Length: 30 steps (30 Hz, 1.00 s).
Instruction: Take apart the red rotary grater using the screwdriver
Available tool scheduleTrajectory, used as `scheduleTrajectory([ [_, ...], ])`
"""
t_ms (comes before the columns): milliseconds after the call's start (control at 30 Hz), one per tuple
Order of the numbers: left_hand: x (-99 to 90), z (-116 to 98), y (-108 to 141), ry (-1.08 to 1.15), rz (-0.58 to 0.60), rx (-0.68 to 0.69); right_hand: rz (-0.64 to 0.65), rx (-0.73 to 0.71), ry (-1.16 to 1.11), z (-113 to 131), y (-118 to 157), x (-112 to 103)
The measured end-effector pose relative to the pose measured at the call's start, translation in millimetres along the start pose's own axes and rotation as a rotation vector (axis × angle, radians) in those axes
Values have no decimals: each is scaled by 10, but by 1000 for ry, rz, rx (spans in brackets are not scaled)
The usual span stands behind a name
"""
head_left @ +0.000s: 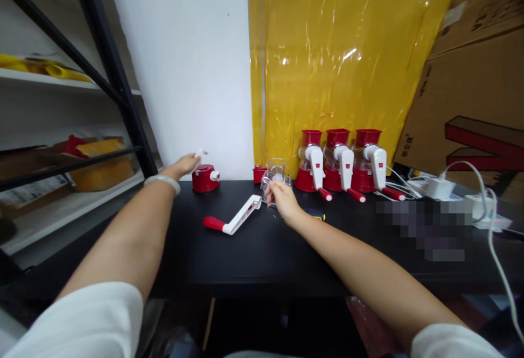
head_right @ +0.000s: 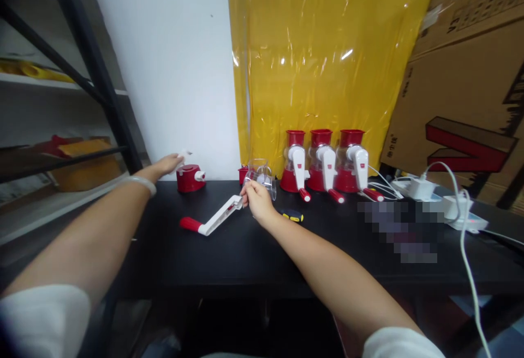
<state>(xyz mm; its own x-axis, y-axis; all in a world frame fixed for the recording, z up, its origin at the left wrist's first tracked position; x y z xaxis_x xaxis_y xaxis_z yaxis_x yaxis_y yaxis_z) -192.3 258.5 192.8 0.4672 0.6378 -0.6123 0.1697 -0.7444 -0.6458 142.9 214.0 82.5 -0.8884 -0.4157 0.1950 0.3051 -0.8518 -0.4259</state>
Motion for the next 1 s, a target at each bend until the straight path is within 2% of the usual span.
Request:
scheduleTrajectory([
  [133, 405, 299, 66, -66, 185, -254, 17, 4, 8, -10, -1, 2],
  [267, 601, 489, 129, -100, 228, -360, 33, -19, 28, 0, 6, 1],
  [433, 680, 561, 143, -94, 278, -391, 47, -8, 46, -18, 21, 25],
  [767, 842, 424, 125, -68, 319, -374, 71, 15, 85, 1, 30, 60],
  [1000, 803, 328, 107, -202, 330, -366, 79, 10, 108, 9, 25, 64],
])
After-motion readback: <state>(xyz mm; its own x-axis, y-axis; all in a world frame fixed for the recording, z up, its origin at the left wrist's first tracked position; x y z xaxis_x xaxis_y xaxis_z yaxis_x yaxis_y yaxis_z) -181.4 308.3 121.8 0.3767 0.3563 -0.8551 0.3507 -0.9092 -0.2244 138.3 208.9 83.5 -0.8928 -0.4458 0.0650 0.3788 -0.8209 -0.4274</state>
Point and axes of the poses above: each hand's wrist, its own y-axis away from the middle knuckle, its own x-axis out of the palm, z = x × y, the point moved 9 cm from there along -y, towards the middle knuckle, and after that the axes turned 4 degrees about z, right-handed, at the moved point
